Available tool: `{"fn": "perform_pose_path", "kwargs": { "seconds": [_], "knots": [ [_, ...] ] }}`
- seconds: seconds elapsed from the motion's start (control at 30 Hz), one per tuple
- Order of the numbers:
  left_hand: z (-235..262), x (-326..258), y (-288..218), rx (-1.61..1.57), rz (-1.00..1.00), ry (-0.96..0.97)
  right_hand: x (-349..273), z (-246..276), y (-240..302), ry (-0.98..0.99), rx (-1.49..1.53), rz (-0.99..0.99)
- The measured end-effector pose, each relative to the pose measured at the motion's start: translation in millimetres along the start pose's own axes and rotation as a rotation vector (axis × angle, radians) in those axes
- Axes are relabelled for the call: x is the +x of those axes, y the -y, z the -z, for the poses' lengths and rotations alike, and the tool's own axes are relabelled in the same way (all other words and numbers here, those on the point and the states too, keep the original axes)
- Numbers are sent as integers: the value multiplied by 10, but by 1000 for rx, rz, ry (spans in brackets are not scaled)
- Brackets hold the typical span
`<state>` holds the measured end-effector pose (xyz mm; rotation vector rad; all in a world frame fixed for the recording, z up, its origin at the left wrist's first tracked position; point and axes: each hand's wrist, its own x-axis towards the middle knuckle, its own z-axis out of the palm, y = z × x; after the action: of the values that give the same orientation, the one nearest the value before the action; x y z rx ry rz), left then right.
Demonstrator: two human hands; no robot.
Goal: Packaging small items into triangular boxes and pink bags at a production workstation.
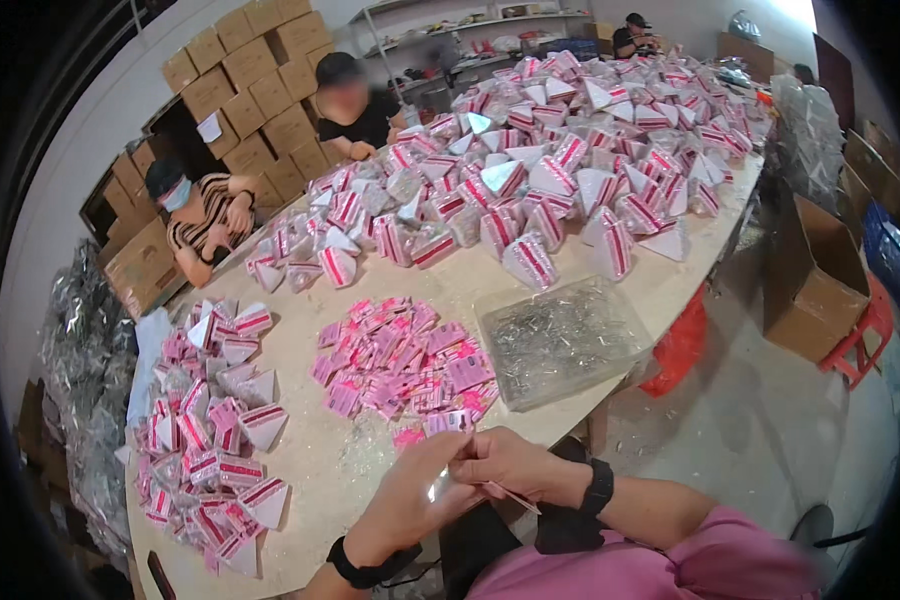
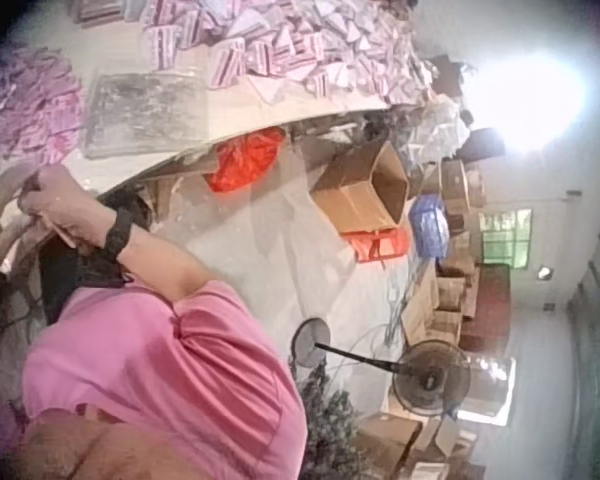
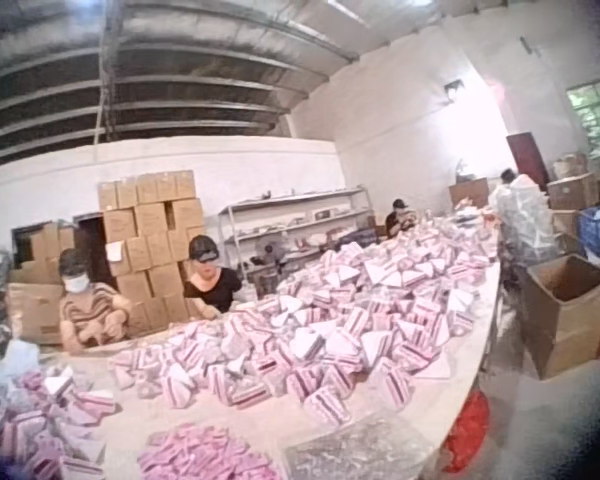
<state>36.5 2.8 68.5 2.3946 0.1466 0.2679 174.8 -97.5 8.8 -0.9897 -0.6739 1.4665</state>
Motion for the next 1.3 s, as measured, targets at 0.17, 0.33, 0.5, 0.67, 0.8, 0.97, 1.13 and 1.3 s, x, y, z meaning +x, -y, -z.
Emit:
{"fn": "perform_pose_path", "kwargs": {
  "seconds": [0.17, 0.33, 0.5, 0.67, 0.8, 0.97, 1.13, 1.3],
  "knots": [
    [-37, -112, -22, 166, -89, -51, -83, 43, -22, 68, 18, -56],
    [-55, -214, -11, 353, -173, -22, -108, 119, -99, 117, 50, -104],
    [-88, -308, 2, 562, -220, 99, -86, 146, -226, 169, -38, -54],
    [-189, -271, 88, 535, -148, 19, -139, -22, -58, 171, -195, -5],
    [-221, -234, 188, 185, -11, -53, -153, -52, -122, 39, -515, 292],
    [-189, -238, 251, -556, 521, 4, -281, -133, -36, -132, -837, 428],
    [-295, -252, 258, -866, 653, -69, -280, -116, -136, -154, -1019, 474],
    [-330, -230, 225, -826, 574, -76, -324, -78, -100, -144, -992, 494]
  ]
}}
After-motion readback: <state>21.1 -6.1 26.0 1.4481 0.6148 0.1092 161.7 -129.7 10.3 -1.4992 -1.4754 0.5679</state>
